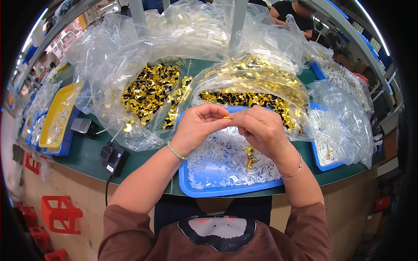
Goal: The person repeatedly picks small gold and black components from a blue tray and assembles them by hand. They insert a small white piece into each gold component and place the assembled units back into the tray. The process is repetitive and performed one at a time.
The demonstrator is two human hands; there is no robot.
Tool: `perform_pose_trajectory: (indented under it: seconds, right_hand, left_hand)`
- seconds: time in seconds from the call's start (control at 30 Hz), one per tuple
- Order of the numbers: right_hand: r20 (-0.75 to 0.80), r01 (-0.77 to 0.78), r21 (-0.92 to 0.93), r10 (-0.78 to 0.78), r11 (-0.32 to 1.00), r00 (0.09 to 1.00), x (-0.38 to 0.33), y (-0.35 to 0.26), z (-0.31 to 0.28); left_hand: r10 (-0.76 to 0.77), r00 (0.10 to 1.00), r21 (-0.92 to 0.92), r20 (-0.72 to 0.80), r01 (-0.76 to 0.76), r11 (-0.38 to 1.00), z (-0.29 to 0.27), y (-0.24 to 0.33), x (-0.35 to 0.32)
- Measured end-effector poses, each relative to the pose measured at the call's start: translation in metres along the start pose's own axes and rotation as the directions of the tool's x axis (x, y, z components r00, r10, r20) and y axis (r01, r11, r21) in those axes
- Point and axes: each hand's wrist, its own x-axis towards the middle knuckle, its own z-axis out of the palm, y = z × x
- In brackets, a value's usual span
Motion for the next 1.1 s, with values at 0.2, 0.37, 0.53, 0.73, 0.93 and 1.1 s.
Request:
perform_pose_trajectory:
  seconds: [0.2,0.37,0.53,0.73,0.93,1.1]
  right_hand:
    - [-0.002,-0.357,0.067,0.358,0.932,0.934,-0.003,-0.002,0.0]
    - [0.265,-0.368,-0.101,0.382,0.924,0.886,-0.02,0.017,0.003]
    - [0.402,-0.385,-0.093,0.388,0.918,0.829,-0.023,0.017,0.003]
    - [0.433,-0.377,-0.091,0.378,0.922,0.818,-0.028,0.026,0.009]
    - [0.304,-0.586,0.099,0.536,0.805,0.788,-0.014,0.017,0.006]
    - [0.198,-0.573,0.356,0.54,0.738,0.818,-0.007,0.012,0.001]
  left_hand:
    - [0.051,0.998,0.017,-0.03,-0.05,0.999,0.001,0.003,0.005]
    - [-0.132,0.988,-0.175,-0.078,0.116,0.978,-0.003,0.001,0.007]
    - [-0.161,0.982,-0.198,-0.099,0.139,0.97,-0.005,0.002,0.006]
    - [-0.177,0.982,-0.161,-0.07,0.164,0.973,-0.005,0.004,0.006]
    - [-0.253,0.968,-0.349,-0.009,0.234,0.908,-0.009,0.002,0.006]
    - [-0.28,0.958,-0.439,0.064,0.279,0.854,-0.014,-0.003,0.008]
